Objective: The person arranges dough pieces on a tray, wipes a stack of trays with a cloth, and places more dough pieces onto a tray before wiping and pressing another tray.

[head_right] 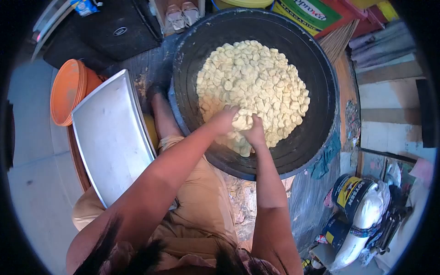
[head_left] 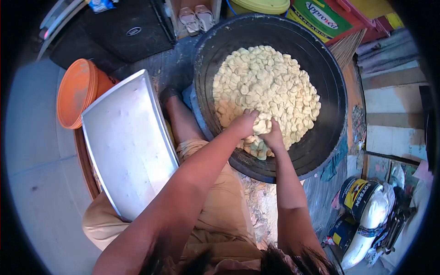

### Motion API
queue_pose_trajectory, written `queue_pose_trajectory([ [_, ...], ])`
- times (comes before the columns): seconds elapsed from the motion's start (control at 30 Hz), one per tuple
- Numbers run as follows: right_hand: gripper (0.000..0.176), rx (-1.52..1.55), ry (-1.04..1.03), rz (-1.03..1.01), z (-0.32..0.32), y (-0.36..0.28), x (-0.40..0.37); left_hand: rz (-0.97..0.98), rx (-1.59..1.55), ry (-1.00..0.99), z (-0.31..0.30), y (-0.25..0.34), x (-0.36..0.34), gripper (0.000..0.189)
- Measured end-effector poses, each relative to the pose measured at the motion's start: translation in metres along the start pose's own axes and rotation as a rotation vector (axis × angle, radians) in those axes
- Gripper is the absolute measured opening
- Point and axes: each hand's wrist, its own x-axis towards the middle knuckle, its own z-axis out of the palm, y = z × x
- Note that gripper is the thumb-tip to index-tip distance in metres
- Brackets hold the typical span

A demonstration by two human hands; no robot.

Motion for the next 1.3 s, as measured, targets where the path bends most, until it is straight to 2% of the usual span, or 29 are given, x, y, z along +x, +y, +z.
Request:
queue_pose_trajectory([
  [0.03, 0.085, 0.106, -0.015, -0.040, -0.004, 0.004, 0.005, -0.005, -0.049, 0.063, -0.010, 0.011, -0.009, 0.077],
  [0.07, 0.082, -0.024, 0.090, -0.076, -0.023, -0.044, -0.011, 0.001, -0.079, 0.090, -0.024, 0.022, -0.019, 0.075],
  [0.17, 0.077, -0.088, 0.161, -0.219, -0.057, -0.111, -0.020, 0.110, -0.175, 0.311, -0.061, 0.049, -0.045, 0.073],
  [0.33, 0.069, 0.041, 0.183, -0.505, -0.089, -0.233, -0.064, 0.241, -0.220, 0.596, -0.147, 0.091, -0.137, 0.077],
  [0.43, 0.069, 0.218, 0.046, -0.659, -0.071, -0.298, -0.095, 0.237, -0.114, 0.776, -0.186, 0.084, -0.217, 0.081],
  [0.5, 0.071, 0.282, -0.075, -0.724, -0.037, -0.330, -0.113, 0.193, -0.163, 0.880, -0.202, 0.065, -0.269, 0.084],
  [0.57, 0.075, 0.318, -0.168, -0.760, 0.009, -0.355, -0.134, 0.031, -0.228, 0.947, -0.211, 0.050, -0.322, 0.085],
  [0.63, 0.076, 0.319, -0.284, -0.807, 0.056, -0.371, -0.155, -0.063, -0.205, 0.931, -0.205, 0.002, -0.365, 0.091],
  [0.7, 0.079, 0.198, -0.471, -0.810, 0.111, -0.368, -0.166, -0.141, -0.184, 0.889, -0.186, -0.061, -0.396, 0.095],
  [0.77, 0.085, -0.383, -0.409, -0.881, 0.161, -0.352, -0.185, -0.653, 0.097, 0.518, -0.163, -0.095, -0.421, 0.102],
  [0.8, 0.086, -0.413, -0.398, -0.884, 0.168, -0.350, -0.195, -0.599, 0.173, 0.611, -0.146, -0.115, -0.431, 0.104],
  [0.87, 0.088, -0.474, -0.348, -0.897, 0.177, -0.357, -0.203, -0.517, 0.088, 0.645, -0.148, -0.117, -0.442, 0.106],
  [0.93, 0.089, -0.539, -0.469, -0.860, 0.169, -0.366, -0.203, -0.458, 0.038, 0.651, -0.156, -0.108, -0.450, 0.101],
  [0.97, 0.089, -0.575, -0.529, -0.842, 0.162, -0.370, -0.198, -0.377, -0.084, 0.616, -0.164, -0.111, -0.456, 0.096],
  [1.0, 0.083, -0.507, -0.593, -0.921, 0.158, -0.365, -0.187, -0.293, -0.205, 0.578, -0.172, -0.119, -0.460, 0.092],
  [1.03, 0.081, -0.476, -0.658, -0.866, 0.148, -0.374, -0.179, -0.207, -0.321, 0.539, -0.181, -0.127, -0.464, 0.087],
  [1.07, 0.079, -0.443, -0.723, -0.806, 0.134, -0.392, -0.175, -0.211, -0.327, 0.566, -0.187, -0.133, -0.469, 0.074],
  [1.1, 0.077, -0.409, -0.786, -0.742, 0.128, -0.407, -0.170, -0.297, -0.436, 0.554, -0.200, -0.134, -0.473, 0.072],
  [1.17, 0.072, -0.257, -0.711, -0.674, 0.138, -0.427, -0.154, -0.472, -0.659, 0.520, -0.227, -0.140, -0.476, 0.069],
  [1.2, 0.069, -0.182, -0.671, -0.641, 0.145, -0.434, -0.148, -0.479, -0.522, 0.668, -0.231, -0.156, -0.469, 0.065],
  [1.27, 0.071, -0.201, -0.622, -0.767, 0.177, -0.434, -0.146, -0.483, -0.230, 0.956, -0.231, -0.193, -0.448, 0.057],
  [1.3, 0.072, -0.209, -0.592, -0.833, 0.199, -0.434, -0.144, -0.450, -0.132, 0.948, -0.233, -0.208, -0.439, 0.055],
])
